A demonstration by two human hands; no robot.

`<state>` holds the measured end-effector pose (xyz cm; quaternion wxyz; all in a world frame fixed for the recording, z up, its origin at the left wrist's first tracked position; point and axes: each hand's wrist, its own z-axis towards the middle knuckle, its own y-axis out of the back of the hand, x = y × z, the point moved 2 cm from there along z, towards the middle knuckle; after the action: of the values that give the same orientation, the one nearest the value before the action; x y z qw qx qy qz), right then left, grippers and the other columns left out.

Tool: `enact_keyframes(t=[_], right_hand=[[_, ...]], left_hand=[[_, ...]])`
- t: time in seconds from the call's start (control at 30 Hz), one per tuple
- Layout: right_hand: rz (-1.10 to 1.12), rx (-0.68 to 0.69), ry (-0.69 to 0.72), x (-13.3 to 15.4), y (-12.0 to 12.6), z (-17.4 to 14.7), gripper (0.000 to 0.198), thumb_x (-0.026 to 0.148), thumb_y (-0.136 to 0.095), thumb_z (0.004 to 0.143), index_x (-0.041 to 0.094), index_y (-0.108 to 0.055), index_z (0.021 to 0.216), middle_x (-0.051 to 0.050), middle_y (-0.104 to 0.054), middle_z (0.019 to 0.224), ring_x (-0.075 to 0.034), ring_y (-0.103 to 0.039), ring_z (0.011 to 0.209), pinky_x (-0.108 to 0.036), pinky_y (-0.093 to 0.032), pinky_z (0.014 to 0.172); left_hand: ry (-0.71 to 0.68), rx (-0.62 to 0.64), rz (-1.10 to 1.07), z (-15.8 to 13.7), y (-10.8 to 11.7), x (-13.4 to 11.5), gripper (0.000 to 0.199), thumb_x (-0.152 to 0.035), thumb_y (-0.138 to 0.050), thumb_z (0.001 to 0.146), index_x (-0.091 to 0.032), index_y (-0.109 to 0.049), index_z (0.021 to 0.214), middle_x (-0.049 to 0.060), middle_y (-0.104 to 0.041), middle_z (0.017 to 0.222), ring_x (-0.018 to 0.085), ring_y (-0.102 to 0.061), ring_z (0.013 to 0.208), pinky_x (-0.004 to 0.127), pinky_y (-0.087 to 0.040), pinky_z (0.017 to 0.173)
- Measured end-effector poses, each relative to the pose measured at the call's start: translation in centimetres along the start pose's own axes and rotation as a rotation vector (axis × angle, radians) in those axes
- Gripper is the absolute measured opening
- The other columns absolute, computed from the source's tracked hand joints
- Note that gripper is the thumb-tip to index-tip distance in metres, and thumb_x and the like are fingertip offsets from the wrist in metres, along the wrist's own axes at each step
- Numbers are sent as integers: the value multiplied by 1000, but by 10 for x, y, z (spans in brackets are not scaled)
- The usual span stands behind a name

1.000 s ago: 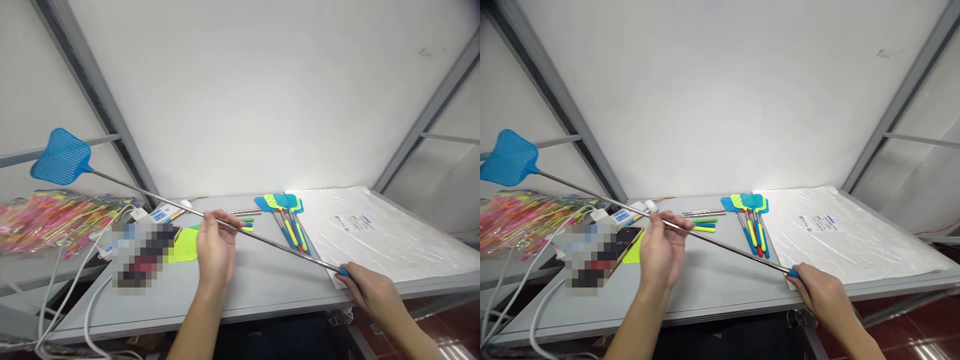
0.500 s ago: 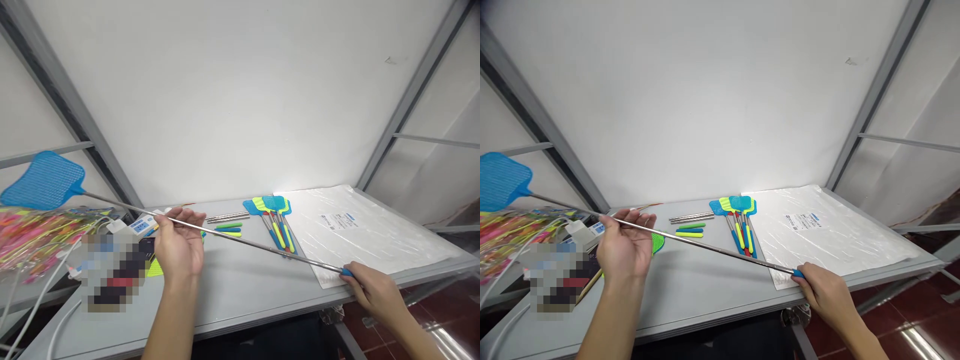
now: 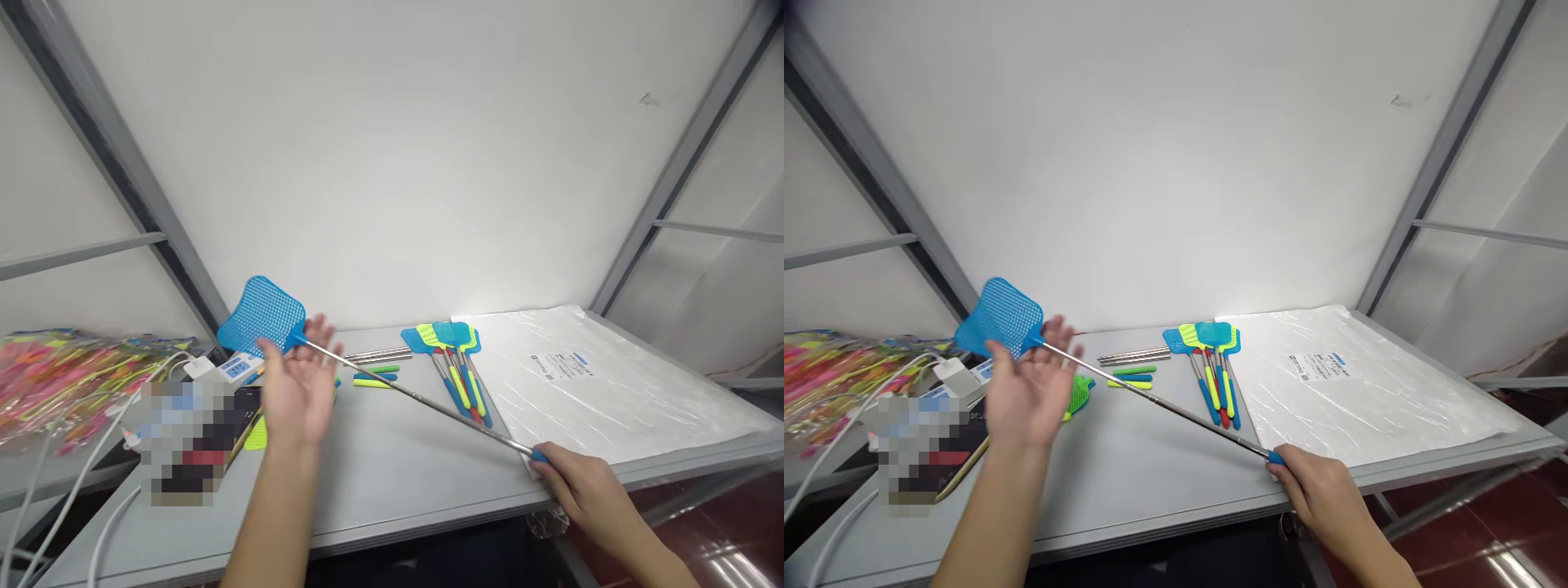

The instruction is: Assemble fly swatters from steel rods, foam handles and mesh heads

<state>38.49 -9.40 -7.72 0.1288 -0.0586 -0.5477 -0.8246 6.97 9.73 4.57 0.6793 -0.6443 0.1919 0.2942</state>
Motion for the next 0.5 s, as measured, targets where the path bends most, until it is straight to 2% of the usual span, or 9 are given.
enact_keyframes(t=[0.1,0.2,0.27,0.37,0.43,0.5], right_hand=[[23,41,5,10,-2,0,23,34,-37,99,25,-45,79,3,-58,61,-17,-58,54,-27,-33,53],[78,43,-56,38,-2,11,24,37,-35,99,25,-46,82,2,-60,63,-19,-60,56,-28,-33,53],[152,65,-136,61,-1,24,27,41,-32,100,25,-46,83,1,-61,63,-20,-61,57,-29,-33,53],[306,98,-270,90,5,46,34,46,-26,100,25,-46,81,0,-60,63,-21,-60,59,-29,-34,54],[395,95,-319,100,11,59,39,48,-24,99,24,-50,82,-2,-62,66,-22,-61,64,-29,-37,58],[440,104,-337,101,17,70,42,51,-24,98,23,-53,84,-3,-63,69,-22,-61,67,-29,-39,60]], left_hand=[[-93,-205,-140,35,12,-25,47,-52,-33,98,-21,-65,84,4,-70,107,17,-64,103,35,-52,87],[-213,-221,-64,28,4,-9,26,-40,-50,94,-21,-65,83,0,-70,91,15,-67,88,35,-52,85],[-193,-139,85,3,-8,23,18,-36,-63,87,-19,-66,85,0,-70,87,15,-67,77,34,-53,80],[-93,31,332,-40,-25,74,31,-45,-69,80,-14,-69,83,5,-71,86,16,-66,78,31,-52,79],[-55,170,423,-58,-32,97,36,-47,-61,86,-13,-69,94,8,-72,96,18,-67,87,31,-51,84],[-83,296,593,-60,-33,106,44,-50,-46,94,-13,-66,106,10,-70,106,20,-66,95,32,-52,84]])
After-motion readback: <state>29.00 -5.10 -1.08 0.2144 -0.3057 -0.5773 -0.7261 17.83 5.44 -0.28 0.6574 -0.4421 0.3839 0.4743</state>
